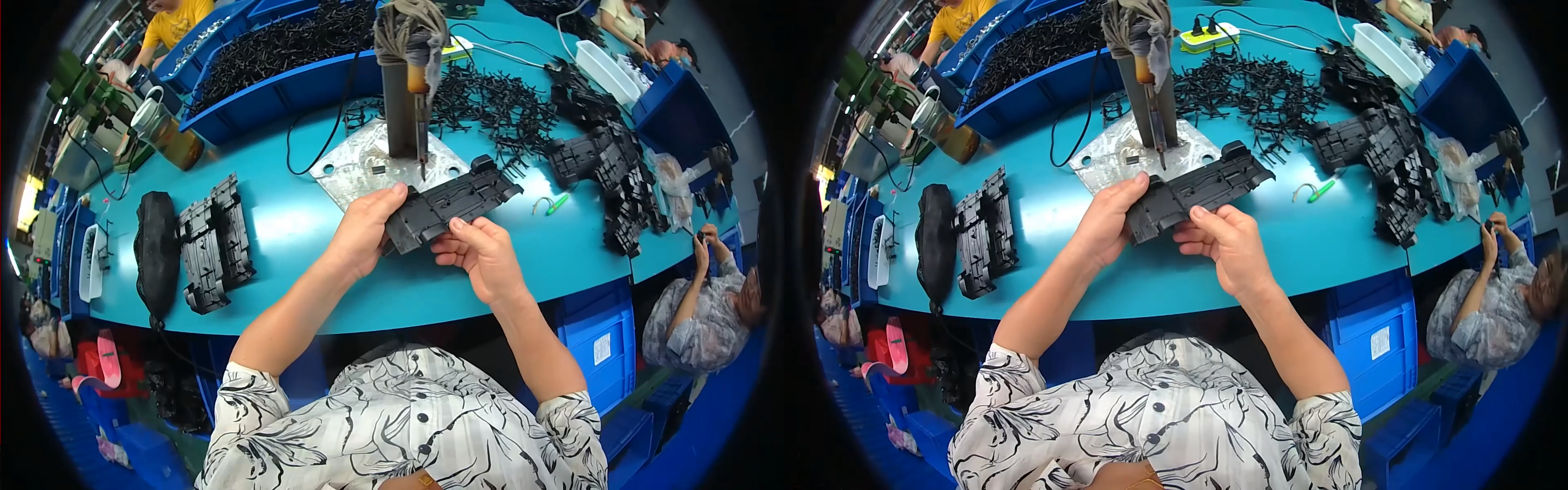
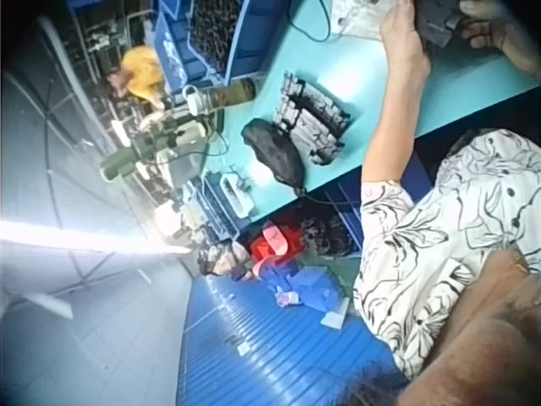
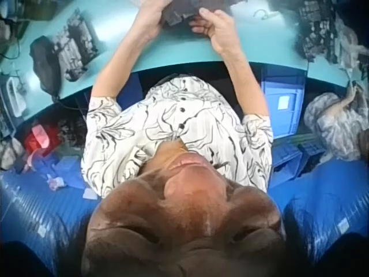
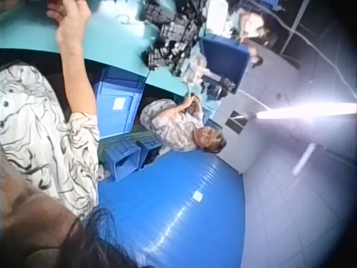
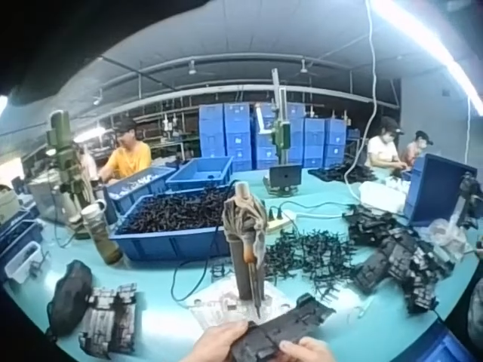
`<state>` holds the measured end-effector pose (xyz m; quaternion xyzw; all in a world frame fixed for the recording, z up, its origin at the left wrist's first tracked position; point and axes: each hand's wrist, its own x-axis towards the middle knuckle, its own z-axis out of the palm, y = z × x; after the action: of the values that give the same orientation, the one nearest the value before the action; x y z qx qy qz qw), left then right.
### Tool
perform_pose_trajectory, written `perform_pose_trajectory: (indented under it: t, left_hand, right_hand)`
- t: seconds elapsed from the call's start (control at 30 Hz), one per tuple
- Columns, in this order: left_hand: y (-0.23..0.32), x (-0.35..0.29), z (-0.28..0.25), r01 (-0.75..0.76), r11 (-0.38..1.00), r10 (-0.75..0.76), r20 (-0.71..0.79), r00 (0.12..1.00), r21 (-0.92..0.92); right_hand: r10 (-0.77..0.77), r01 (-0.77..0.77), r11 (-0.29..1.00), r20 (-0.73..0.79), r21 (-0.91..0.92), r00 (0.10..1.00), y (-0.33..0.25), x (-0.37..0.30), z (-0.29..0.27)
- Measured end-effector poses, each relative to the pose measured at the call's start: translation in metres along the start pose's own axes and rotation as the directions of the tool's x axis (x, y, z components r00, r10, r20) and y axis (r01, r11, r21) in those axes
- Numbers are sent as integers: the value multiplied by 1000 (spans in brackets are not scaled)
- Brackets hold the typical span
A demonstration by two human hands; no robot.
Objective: Assembling the bottom chassis of a toy car using a stationary power screwdriver.
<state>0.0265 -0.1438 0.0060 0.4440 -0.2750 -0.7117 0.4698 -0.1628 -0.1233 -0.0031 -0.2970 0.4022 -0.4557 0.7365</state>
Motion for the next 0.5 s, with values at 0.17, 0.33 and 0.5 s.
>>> perform_pose_trajectory:
  t: [0.17,0.33,0.5]
  left_hand:
    - [-9,-21,10,34,999,-33,89,995,-9]
    - [-15,-40,12,-69,995,56,170,984,76]
    - [-15,-58,24,-235,953,200,187,962,193]
  right_hand:
    - [-36,35,997,-9,-65,999,-4,-26,-7]
    - [-231,224,935,6,-274,973,-1,-41,-15]
    - [-721,620,149,345,-770,601,7,-52,-35]
